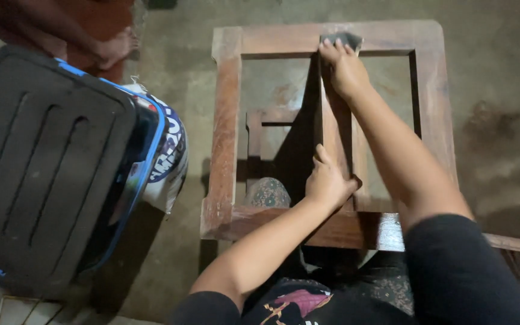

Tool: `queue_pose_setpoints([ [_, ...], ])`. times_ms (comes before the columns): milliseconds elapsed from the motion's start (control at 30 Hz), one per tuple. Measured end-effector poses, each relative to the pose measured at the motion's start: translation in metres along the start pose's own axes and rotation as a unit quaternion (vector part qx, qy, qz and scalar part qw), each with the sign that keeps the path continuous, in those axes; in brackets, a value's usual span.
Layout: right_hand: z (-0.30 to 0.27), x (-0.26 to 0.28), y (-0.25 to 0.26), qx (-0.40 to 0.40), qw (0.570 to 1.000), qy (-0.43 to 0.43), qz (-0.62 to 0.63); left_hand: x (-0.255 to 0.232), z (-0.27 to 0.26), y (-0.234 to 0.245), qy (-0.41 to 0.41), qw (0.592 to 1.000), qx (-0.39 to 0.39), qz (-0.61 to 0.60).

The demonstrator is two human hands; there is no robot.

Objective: The person sands the surfaces of a wooden chair frame using a piece of sandpaper.

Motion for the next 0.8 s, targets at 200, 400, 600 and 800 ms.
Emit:
queue_pose_setpoints([
  [200,-0.041,0.024,-0.026,-0.021,0.992,0.117,-0.044,-0.005,-0.004,0.004,0.002,1.000,0.003,0.011],
  [400,-0.227,0.090,-0.002,0.081,0.992,0.087,0.049,0.003,0.004,-0.003,-0.022,0.999,-0.012,-0.023],
  [600,-0.134,0.059,0.009,0.008,0.997,0.082,-0.015,0.007,0.011,-0.010,-0.004,1.000,-0.017,0.018],
  [800,0.024,-0.019,-0.020,0.014,0.996,0.067,-0.054,0.013,0.016,-0.014,0.024,1.000,0.011,0.016],
])
Point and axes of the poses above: each hand's wrist, its own z-axis towards the middle knuckle, its own y-axis out of the back of the hand, x = y × z, the point moved 10 cm from there along z, towards the middle knuckle, and after that the axes turned 4 degrees about x, right-handed, at the moved point
